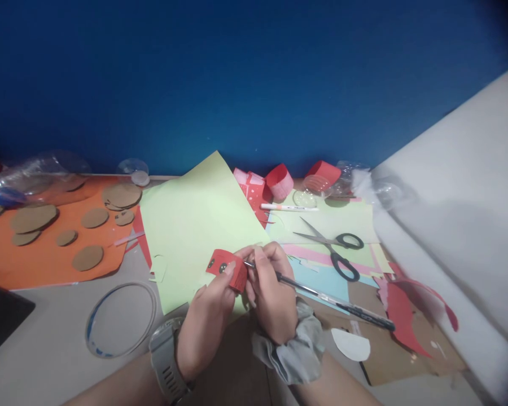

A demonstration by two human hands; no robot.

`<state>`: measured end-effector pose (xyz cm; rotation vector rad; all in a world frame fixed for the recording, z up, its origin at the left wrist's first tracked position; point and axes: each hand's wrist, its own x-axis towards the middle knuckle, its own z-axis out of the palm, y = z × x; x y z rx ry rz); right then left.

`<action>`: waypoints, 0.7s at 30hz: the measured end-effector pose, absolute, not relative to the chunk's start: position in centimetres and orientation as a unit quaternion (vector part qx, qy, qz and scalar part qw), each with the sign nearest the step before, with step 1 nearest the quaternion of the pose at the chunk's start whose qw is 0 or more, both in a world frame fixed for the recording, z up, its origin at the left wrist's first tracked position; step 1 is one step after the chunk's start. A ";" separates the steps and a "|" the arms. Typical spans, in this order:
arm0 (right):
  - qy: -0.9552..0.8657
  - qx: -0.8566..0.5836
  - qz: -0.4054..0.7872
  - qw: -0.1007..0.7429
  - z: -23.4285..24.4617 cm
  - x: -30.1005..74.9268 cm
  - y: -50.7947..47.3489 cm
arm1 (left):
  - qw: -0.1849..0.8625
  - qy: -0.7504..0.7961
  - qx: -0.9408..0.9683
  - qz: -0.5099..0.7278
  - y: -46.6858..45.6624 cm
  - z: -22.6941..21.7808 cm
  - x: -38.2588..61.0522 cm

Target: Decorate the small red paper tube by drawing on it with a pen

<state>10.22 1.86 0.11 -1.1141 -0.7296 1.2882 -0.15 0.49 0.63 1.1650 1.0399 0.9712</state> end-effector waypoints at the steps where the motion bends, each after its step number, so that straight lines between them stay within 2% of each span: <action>1: -0.313 -0.486 0.553 0.601 0.1 10.2 1.9 | 0.623 0.445 0.486 0.421 0.5 0.7 -0.1; 5: -0.315 -0.494 0.545 0.600 0.2 10.2 1.9 | 0.641 0.451 0.459 0.419 0.6 0.8 -0.1; 21: -0.333 -0.484 0.548 0.595 0.3 10.3 1.9 | 0.571 0.502 0.528 0.379 0.6 0.7 -0.3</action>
